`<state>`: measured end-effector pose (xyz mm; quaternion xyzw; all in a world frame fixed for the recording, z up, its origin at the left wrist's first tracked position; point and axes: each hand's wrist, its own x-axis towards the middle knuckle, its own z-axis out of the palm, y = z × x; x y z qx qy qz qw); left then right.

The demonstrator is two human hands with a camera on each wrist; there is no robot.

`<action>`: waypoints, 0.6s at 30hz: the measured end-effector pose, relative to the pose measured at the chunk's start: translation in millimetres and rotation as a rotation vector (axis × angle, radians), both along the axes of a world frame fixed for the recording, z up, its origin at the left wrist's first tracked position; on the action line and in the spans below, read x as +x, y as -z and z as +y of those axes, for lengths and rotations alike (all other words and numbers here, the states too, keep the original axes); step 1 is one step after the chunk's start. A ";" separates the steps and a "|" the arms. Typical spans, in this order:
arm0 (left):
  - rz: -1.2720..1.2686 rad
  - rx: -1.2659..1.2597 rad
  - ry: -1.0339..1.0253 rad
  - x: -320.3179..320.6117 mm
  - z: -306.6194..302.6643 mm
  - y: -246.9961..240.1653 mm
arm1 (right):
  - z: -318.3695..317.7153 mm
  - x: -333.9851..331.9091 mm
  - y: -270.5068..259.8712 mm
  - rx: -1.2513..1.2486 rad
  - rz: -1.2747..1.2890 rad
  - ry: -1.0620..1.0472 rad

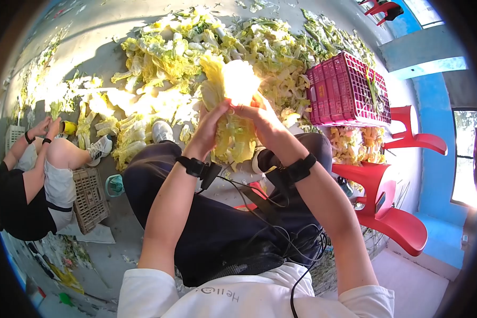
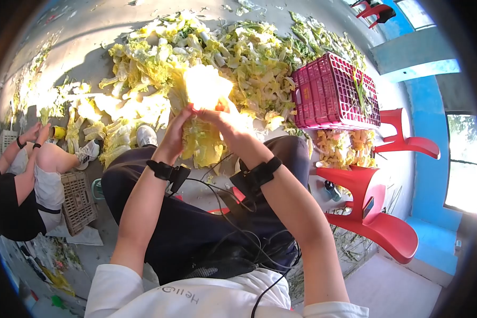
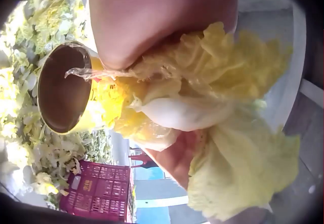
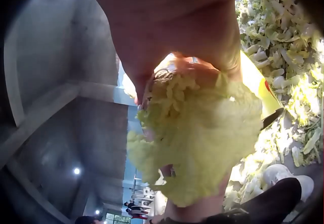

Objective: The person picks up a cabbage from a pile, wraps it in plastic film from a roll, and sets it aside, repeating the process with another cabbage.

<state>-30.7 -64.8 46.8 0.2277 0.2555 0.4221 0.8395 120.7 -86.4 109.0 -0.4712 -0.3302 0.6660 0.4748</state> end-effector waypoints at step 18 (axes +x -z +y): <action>0.473 0.319 -0.286 29.6 32.6 78.7 | 17.1 12.5 53.2 0.025 0.057 -0.075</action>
